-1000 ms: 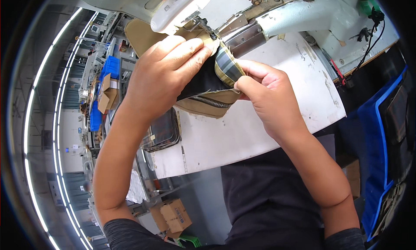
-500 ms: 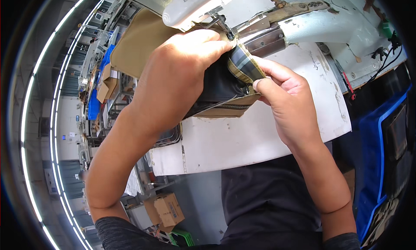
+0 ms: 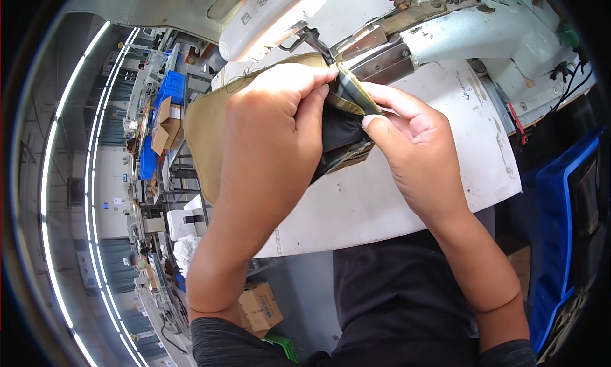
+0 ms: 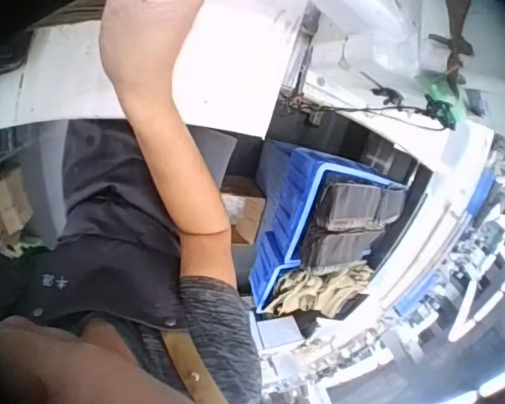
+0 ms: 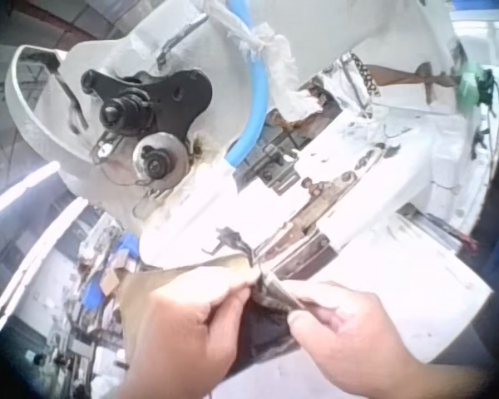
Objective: The recorder is sewing the edges of fabric or leather bags using an industrial sewing machine at a workstation.
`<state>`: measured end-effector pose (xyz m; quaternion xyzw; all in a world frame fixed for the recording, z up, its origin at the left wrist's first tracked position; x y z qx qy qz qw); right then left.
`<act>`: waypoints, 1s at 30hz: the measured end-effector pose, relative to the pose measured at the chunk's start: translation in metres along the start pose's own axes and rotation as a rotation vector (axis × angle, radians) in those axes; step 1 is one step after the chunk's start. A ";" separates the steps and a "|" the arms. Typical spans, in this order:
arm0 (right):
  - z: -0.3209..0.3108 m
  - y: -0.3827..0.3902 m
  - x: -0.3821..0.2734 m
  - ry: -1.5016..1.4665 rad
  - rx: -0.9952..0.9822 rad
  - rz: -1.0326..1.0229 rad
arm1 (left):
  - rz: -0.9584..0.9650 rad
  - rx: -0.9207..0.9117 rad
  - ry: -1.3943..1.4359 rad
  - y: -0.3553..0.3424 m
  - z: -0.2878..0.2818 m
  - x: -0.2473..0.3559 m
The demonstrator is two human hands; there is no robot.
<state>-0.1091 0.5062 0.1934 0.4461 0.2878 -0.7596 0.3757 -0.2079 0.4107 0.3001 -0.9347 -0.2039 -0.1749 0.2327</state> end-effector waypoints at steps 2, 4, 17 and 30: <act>0.000 -0.002 -0.001 0.022 -0.013 0.009 | 0.013 0.024 0.020 0.001 0.004 0.006; 0.002 -0.002 -0.003 0.005 0.006 0.023 | 0.027 0.048 0.039 0.003 0.007 0.012; 0.010 -0.014 -0.004 0.060 0.101 -0.022 | -0.057 0.128 -0.015 0.013 0.023 0.015; -0.015 0.011 0.006 0.351 0.131 -0.143 | 0.050 0.101 -0.096 0.042 0.026 0.025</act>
Point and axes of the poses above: each hand's wrist, its own y-axis away from the middle knuckle, its own z-axis out of the palm, x = y × z, the point moved 2 cm from there along -y, towards the middle knuckle, and after that the axes turned 10 degrees about y, right-handed, at the moved point
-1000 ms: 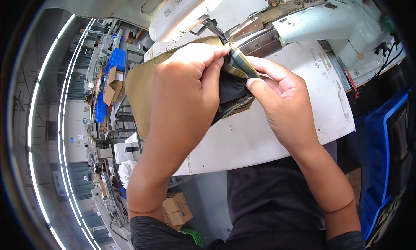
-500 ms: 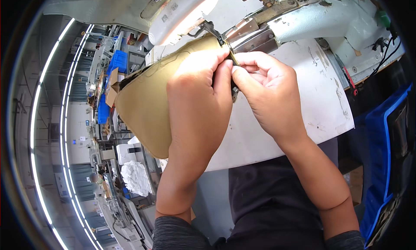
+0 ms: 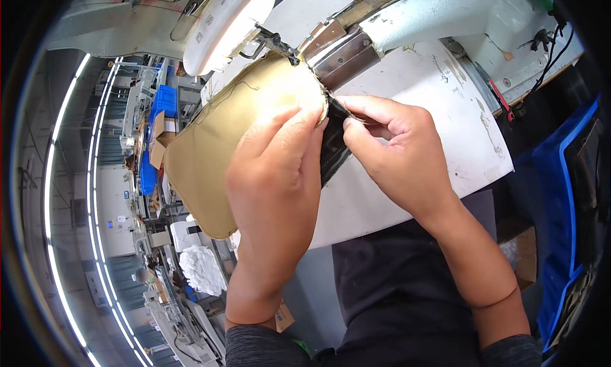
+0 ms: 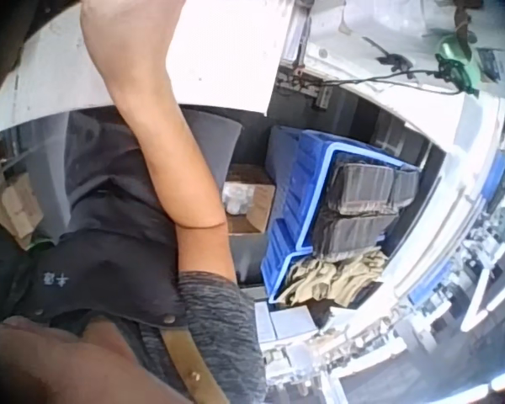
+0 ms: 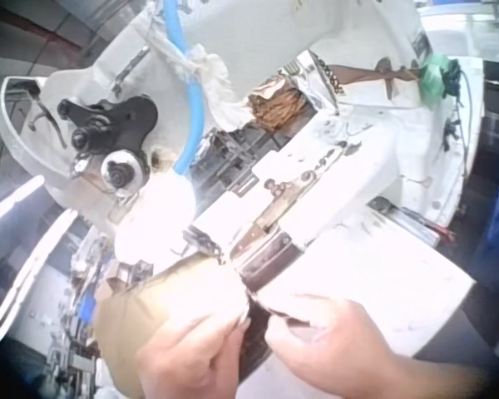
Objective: The recorder is sewing the edges of fabric or leather bags using an industrial sewing machine at a workstation.
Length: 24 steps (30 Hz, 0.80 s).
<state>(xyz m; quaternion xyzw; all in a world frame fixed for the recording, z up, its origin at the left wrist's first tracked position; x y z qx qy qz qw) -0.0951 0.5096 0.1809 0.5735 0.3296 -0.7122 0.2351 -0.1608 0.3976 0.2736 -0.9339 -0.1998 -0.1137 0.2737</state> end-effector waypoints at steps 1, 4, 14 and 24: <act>0.000 0.000 -0.003 -0.079 -0.052 0.040 | 0.008 -0.008 0.016 0.001 0.000 0.000; 0.004 0.001 -0.011 -0.280 -0.079 0.114 | 0.134 -0.039 -0.141 -0.001 -0.004 0.004; 0.006 0.003 -0.017 -0.351 -0.121 0.223 | 0.250 -0.040 -0.072 -0.011 -0.011 -0.002; 0.024 -0.021 -0.013 -0.392 -0.023 0.183 | 0.300 0.000 -0.054 -0.032 -0.007 -0.029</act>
Point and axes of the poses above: each hand's wrist, its own y-axis away from the middle knuckle, its own z-axis out of the palm, x = y × z, the point moved 2 cm from there along -y, towards the middle knuckle, and after that the axes turned 10 degrees about y, right-handed, at the moved point
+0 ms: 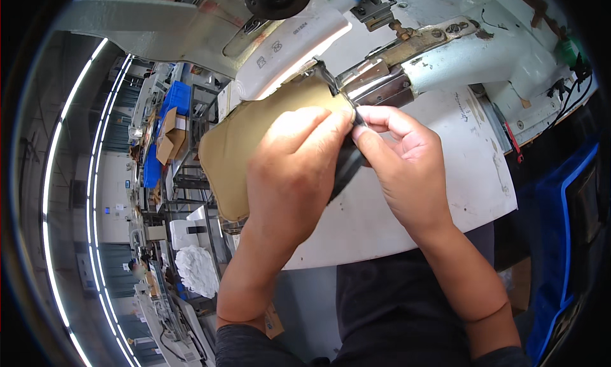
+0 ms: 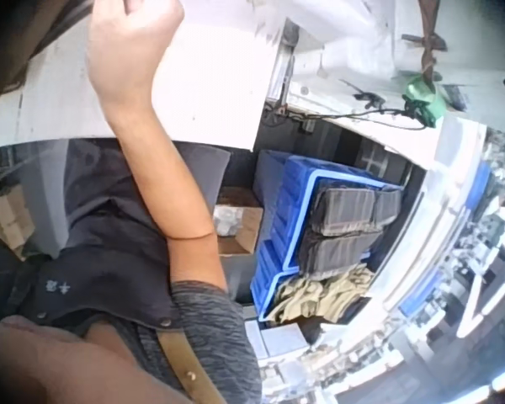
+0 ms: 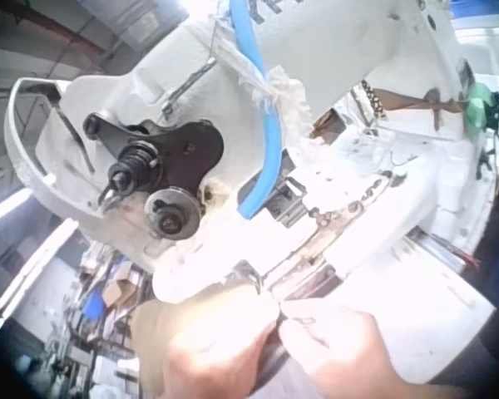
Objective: The recorder is sewing the edges of fabric or leather bags using an industrial sewing machine at a workstation.
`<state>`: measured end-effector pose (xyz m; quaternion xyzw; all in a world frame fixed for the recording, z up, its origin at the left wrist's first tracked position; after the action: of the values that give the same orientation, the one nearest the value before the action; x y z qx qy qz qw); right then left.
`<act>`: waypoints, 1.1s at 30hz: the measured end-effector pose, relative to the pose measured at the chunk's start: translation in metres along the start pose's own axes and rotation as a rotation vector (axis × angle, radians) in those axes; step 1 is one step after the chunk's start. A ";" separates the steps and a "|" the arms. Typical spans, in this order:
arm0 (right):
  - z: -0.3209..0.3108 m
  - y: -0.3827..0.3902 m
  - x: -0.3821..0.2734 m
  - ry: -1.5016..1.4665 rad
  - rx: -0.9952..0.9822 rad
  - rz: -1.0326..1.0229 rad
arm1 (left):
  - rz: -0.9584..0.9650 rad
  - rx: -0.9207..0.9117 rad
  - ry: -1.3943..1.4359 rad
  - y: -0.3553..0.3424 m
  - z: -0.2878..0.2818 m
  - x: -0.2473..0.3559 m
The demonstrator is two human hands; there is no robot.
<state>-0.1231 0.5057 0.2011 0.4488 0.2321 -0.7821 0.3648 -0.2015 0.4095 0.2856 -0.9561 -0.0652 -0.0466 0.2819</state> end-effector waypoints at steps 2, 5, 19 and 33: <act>0.004 -0.004 -0.002 0.003 0.060 -0.023 | 0.012 -0.030 -0.013 -0.001 -0.002 -0.006; 0.005 -0.009 0.000 0.188 0.079 -0.087 | 0.050 -0.061 -0.055 -0.002 -0.005 -0.013; 0.030 0.002 0.008 0.666 0.335 -0.252 | 0.049 0.049 -0.178 0.014 0.001 -0.020; 0.001 -0.001 -0.016 -0.073 -0.010 0.151 | 0.489 -0.321 -0.079 -0.022 -0.033 -0.039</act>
<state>-0.1188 0.5110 0.2162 0.4345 0.1882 -0.7669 0.4332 -0.2453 0.4058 0.3202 -0.9768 0.1646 0.0503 0.1271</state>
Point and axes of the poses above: each hand's wrist, its own y-axis away from the middle knuckle, its own z-axis out of the palm, x = y × z, the point moved 2 cm from there along -y, towards the middle knuckle, and after that the axes turned 10 degrees about y, right-handed, at the moved point
